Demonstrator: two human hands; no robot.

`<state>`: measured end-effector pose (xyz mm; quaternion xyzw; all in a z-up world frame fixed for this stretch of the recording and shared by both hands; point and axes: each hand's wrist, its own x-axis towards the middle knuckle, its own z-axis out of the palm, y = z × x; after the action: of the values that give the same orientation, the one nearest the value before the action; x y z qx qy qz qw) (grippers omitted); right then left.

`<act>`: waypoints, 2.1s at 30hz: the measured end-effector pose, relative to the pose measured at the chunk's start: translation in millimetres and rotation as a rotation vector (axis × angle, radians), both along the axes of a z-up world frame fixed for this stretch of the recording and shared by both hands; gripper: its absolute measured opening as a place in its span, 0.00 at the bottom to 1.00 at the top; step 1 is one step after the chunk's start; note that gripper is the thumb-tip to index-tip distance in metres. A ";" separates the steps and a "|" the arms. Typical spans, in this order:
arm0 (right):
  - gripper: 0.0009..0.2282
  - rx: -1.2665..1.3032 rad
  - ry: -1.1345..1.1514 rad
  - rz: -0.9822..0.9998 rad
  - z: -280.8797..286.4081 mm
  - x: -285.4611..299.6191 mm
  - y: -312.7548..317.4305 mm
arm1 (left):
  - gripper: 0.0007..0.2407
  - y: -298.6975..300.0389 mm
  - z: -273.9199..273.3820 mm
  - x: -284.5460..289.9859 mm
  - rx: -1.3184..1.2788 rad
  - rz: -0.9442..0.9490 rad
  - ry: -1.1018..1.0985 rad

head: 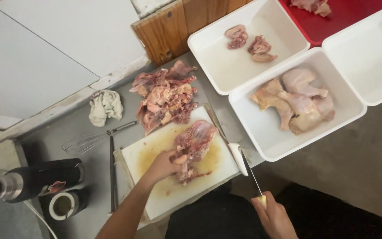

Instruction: A person is rapidly deboning whole chickens on a cutting board and sorting the parts into different plastic bins.

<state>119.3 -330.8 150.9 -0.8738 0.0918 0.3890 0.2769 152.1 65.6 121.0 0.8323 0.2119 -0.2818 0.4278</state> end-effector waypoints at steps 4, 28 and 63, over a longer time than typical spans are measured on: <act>0.14 -0.015 -0.014 -0.068 -11.6 7.7 -18.1 | 0.17 -4.6 39.4 -5.5 -0.256 0.307 0.104; 0.14 0.368 -0.129 -0.098 -14.9 42.1 37.7 | 0.11 -12.8 -25.8 148.1 0.146 0.189 -0.463; 0.17 0.590 -0.236 0.075 -85.4 149.9 187.3 | 0.12 -77.3 -66.3 -42.1 0.710 0.036 -0.999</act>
<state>269.2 -143.5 65.5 -0.7978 -0.0899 0.3046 0.5125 109.9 -11.7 54.7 0.9518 0.0806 0.2373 0.1768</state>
